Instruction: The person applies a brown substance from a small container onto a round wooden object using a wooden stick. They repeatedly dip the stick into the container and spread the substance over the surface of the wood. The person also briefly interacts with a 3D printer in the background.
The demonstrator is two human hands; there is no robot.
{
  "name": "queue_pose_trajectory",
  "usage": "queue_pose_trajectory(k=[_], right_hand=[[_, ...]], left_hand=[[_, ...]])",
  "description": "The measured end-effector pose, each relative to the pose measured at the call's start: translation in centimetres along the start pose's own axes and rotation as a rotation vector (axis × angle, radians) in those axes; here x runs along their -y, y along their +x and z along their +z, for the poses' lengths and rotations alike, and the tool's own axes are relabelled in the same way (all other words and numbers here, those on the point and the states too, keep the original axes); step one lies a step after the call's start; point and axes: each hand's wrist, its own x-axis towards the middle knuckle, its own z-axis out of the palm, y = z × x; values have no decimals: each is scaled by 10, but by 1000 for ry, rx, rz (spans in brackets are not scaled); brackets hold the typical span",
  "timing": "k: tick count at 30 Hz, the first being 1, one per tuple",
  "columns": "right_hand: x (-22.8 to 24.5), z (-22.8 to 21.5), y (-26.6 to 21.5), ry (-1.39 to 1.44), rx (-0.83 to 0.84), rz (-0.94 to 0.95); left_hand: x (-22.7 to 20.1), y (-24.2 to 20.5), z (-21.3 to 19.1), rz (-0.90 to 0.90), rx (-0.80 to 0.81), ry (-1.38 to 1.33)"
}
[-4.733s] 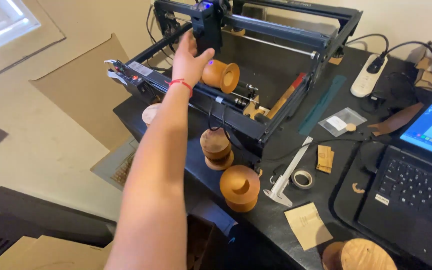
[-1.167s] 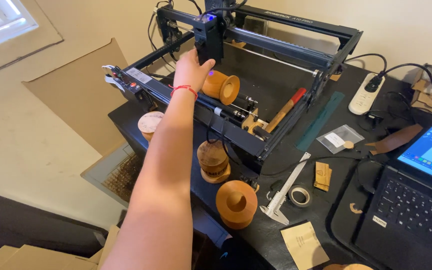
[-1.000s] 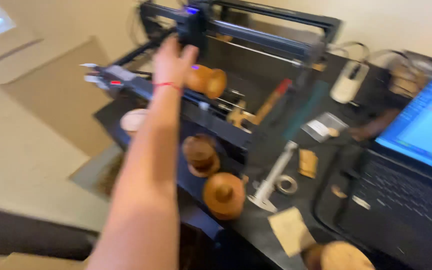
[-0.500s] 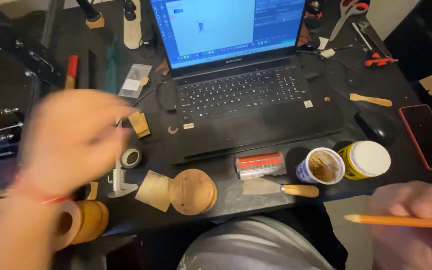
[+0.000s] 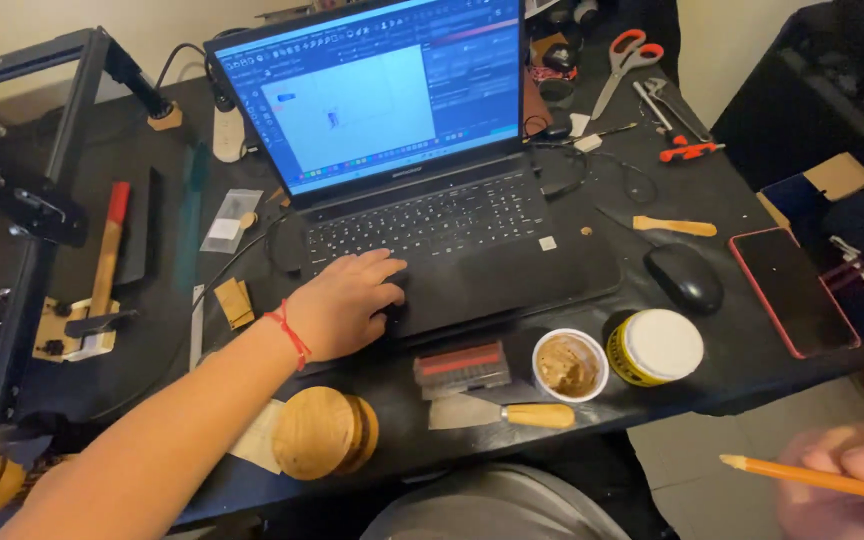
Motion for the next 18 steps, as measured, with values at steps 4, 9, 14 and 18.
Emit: queue_pose_trajectory(k=[4, 9, 14, 18], right_hand=[[45, 61, 71, 355, 482, 963], [-3, 104, 29, -324, -159, -450], [-3, 96, 20, -376, -235, -328], [-19, 101, 25, -289, -281, -449]], left_hand=[[-3, 9, 1, 4, 2, -25], [-4, 15, 1, 59, -17, -23], [-5, 17, 0, 59, -6, -3], [-7, 17, -3, 82, -34, -26]])
